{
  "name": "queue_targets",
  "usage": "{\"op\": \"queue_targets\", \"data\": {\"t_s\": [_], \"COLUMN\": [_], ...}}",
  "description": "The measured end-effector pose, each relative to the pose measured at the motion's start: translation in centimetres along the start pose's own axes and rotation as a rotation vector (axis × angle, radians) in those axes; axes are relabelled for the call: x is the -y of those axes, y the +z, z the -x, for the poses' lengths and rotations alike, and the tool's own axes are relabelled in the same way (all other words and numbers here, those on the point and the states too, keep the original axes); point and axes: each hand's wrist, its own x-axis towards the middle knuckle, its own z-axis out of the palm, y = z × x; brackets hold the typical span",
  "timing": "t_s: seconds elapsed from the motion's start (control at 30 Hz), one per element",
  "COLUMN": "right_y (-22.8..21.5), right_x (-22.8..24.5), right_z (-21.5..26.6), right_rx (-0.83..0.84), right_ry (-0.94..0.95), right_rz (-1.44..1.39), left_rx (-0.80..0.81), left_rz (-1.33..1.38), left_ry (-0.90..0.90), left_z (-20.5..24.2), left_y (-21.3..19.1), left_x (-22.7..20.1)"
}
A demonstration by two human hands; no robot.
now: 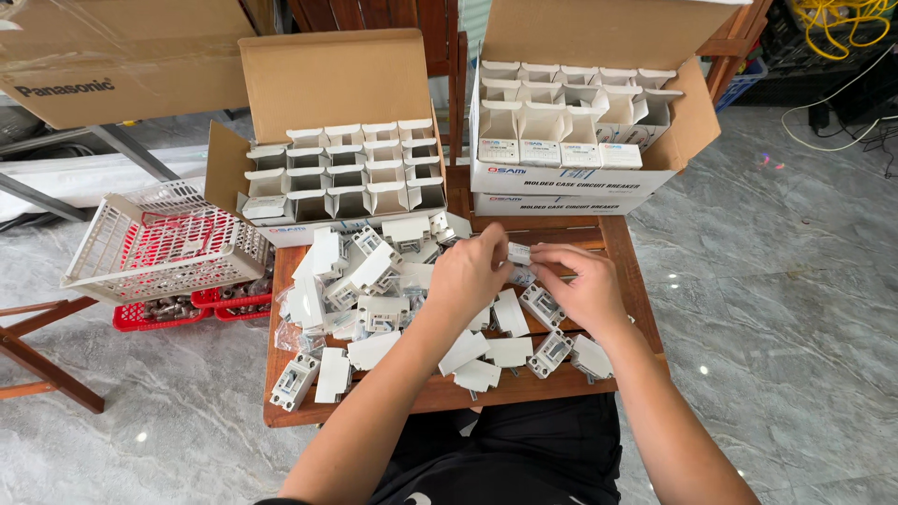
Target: The person picks up white electrical components from a pile on a wooden table, removes plastic wrapping, and places them into individual cardboard boxes. The person repeats this process for multiple components, organizing them into a larger shipping box.
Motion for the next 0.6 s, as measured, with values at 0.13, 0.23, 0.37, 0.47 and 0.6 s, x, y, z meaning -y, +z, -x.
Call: {"op": "queue_targets", "data": {"t_s": [0.13, 0.23, 0.37, 0.47, 0.6], "right_y": [0.5, 0.5, 0.5, 0.4, 0.5], "right_x": [-1.5, -1.8, -2.1, -2.7, -2.4], "right_z": [0.3, 0.3, 0.1, 0.0, -0.1], "right_rx": [0.021, 0.018, 0.016, 0.025, 0.012], "right_ry": [-0.049, -0.058, -0.081, -0.109, -0.120], "right_rz": [0.024, 0.047, 0.029, 0.007, -0.011], "left_rx": [-0.006, -0.023, -0.078, -0.121, -0.133], "left_rz": [-0.021, -0.079, -0.116, -0.193, -0.194], "left_ry": [0.150, 0.211, 0.253, 0.301, 0.322], "left_z": [-0.1, -0.3, -0.1, -0.2, -0.3], "left_y": [-0.4, 0.2, 0.9, 1.8, 2.0], "left_x": [-0.2, 0.2, 0.6, 1.2, 1.6]}}
